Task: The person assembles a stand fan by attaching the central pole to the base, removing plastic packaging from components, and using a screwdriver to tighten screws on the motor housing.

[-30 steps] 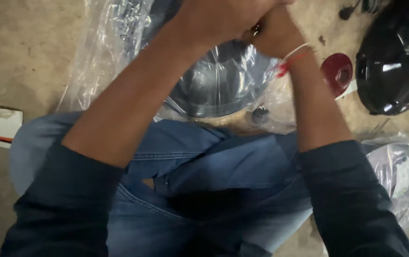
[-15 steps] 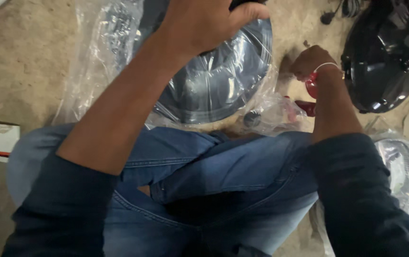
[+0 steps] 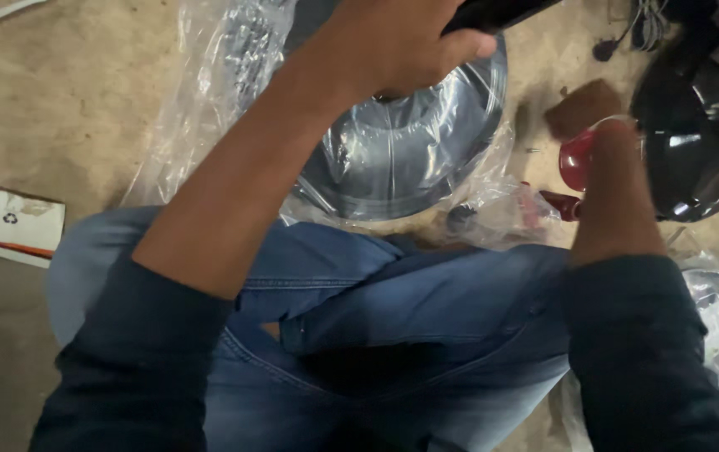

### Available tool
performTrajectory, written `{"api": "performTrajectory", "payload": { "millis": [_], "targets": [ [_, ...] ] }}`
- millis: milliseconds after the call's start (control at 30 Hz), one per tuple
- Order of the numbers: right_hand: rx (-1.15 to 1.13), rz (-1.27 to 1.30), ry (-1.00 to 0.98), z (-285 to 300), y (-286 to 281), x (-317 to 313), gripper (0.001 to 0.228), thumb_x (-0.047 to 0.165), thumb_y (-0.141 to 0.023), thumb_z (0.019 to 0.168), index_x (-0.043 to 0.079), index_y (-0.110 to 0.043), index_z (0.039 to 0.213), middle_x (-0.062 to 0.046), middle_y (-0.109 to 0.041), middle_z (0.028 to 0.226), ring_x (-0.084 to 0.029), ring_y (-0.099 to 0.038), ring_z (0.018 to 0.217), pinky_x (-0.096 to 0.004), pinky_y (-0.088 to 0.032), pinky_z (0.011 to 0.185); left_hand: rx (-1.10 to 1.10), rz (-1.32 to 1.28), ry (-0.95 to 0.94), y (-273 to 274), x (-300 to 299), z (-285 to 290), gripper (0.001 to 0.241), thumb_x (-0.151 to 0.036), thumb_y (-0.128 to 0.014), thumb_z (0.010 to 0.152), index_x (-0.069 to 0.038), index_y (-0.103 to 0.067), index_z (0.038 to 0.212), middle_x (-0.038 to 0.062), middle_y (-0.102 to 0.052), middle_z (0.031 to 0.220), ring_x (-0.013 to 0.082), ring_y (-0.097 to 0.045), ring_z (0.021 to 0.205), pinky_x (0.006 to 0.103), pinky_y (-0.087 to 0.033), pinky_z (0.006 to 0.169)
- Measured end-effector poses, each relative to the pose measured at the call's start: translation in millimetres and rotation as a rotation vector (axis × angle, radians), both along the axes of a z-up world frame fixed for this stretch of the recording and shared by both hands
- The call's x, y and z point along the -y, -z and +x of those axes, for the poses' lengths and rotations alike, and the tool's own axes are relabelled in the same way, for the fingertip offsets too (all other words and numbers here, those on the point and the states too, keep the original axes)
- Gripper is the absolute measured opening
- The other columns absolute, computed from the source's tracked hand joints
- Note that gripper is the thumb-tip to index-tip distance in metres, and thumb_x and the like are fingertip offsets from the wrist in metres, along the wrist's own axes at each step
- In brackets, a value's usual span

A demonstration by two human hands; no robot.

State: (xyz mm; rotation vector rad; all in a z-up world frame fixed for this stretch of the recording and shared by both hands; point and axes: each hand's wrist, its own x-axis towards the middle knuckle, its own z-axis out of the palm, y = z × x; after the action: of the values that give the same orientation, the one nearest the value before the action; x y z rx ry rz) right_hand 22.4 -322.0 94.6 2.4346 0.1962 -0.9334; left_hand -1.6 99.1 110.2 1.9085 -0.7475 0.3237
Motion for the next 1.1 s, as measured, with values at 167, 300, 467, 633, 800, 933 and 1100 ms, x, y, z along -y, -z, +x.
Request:
{"api": "performTrajectory", "payload": {
  "millis": [167,300,467,633,800,933,1100],
  "targets": [
    [0.140,1.252,0.723,-15,-40,-68,0.013,0.009,-0.068,0.094,0.000,-0.073,0.102,-0.008,-0.074,0.106,-0.019,-0.076,0.093,-0.033,-0.060,0.085,-0.132,0.099,0.044,-1,0,4,0.048,-0.049,-0.070,0.100,-0.002,-0.072,0.112,0.019,-0.074,0.089,0.0358,-0.072,0.080,0.0481,-0.056,0.072],
    [-0.122,1.492,0.898,-44,-14,-169,0.012,-0.001,-0.069,0.089,-0.007,-0.071,0.099,-0.016,-0.075,0.093,-0.022,-0.077,0.083,-0.031,-0.065,0.078,-0.159,0.096,0.022,3,3,7,0.047,-0.049,-0.070,0.097,-0.003,-0.073,0.109,0.017,-0.074,0.087,0.0333,-0.073,0.076,0.0473,-0.056,0.066],
    [0.055,1.524,1.177,-63,22,-231,0.011,-0.002,-0.072,0.090,-0.008,-0.072,0.099,-0.017,-0.074,0.087,-0.020,-0.072,0.069,-0.030,-0.061,0.064,-0.143,0.043,0.053,13,10,11,0.050,-0.049,-0.068,0.099,-0.003,-0.069,0.118,0.018,-0.074,0.090,0.0321,-0.074,0.073,0.0442,-0.059,0.061],
    [0.179,1.484,1.234,-72,35,-247,0.008,0.001,-0.069,0.089,-0.004,-0.074,0.093,-0.011,-0.074,0.080,-0.015,-0.066,0.059,-0.026,-0.051,0.050,-0.270,0.122,0.001,11,27,15,0.050,-0.050,-0.068,0.092,-0.011,-0.067,0.123,0.015,-0.075,0.095,0.0326,-0.074,0.073,0.0471,-0.057,0.057],
    [0.301,1.423,1.205,-76,42,-259,0.005,-0.001,-0.067,0.085,0.000,-0.072,0.085,-0.008,-0.073,0.073,-0.012,-0.060,0.049,-0.025,-0.041,0.043,-0.180,-0.002,0.011,20,23,16,0.054,-0.051,-0.071,0.092,-0.008,-0.066,0.125,0.015,-0.076,0.099,0.0310,-0.076,0.076,0.0463,-0.058,0.058],
    [0.358,1.393,1.230,-77,43,-263,0.006,-0.001,-0.067,0.084,0.003,-0.071,0.082,-0.007,-0.071,0.070,-0.012,-0.059,0.047,-0.025,-0.039,0.042,-0.185,-0.008,0.028,14,18,13,0.051,-0.049,-0.071,0.093,-0.008,-0.067,0.123,0.015,-0.077,0.099,0.0310,-0.076,0.078,0.0462,-0.059,0.061],
    [0.438,1.378,1.147,-79,47,-270,0.005,0.000,-0.068,0.083,0.000,-0.072,0.081,-0.007,-0.072,0.069,-0.011,-0.061,0.048,-0.025,-0.041,0.043,-0.426,0.086,0.117,2,13,12,0.051,-0.050,-0.065,0.094,-0.011,-0.062,0.126,0.013,-0.075,0.100,0.0292,-0.076,0.076,0.0443,-0.061,0.061]
  ]
}}
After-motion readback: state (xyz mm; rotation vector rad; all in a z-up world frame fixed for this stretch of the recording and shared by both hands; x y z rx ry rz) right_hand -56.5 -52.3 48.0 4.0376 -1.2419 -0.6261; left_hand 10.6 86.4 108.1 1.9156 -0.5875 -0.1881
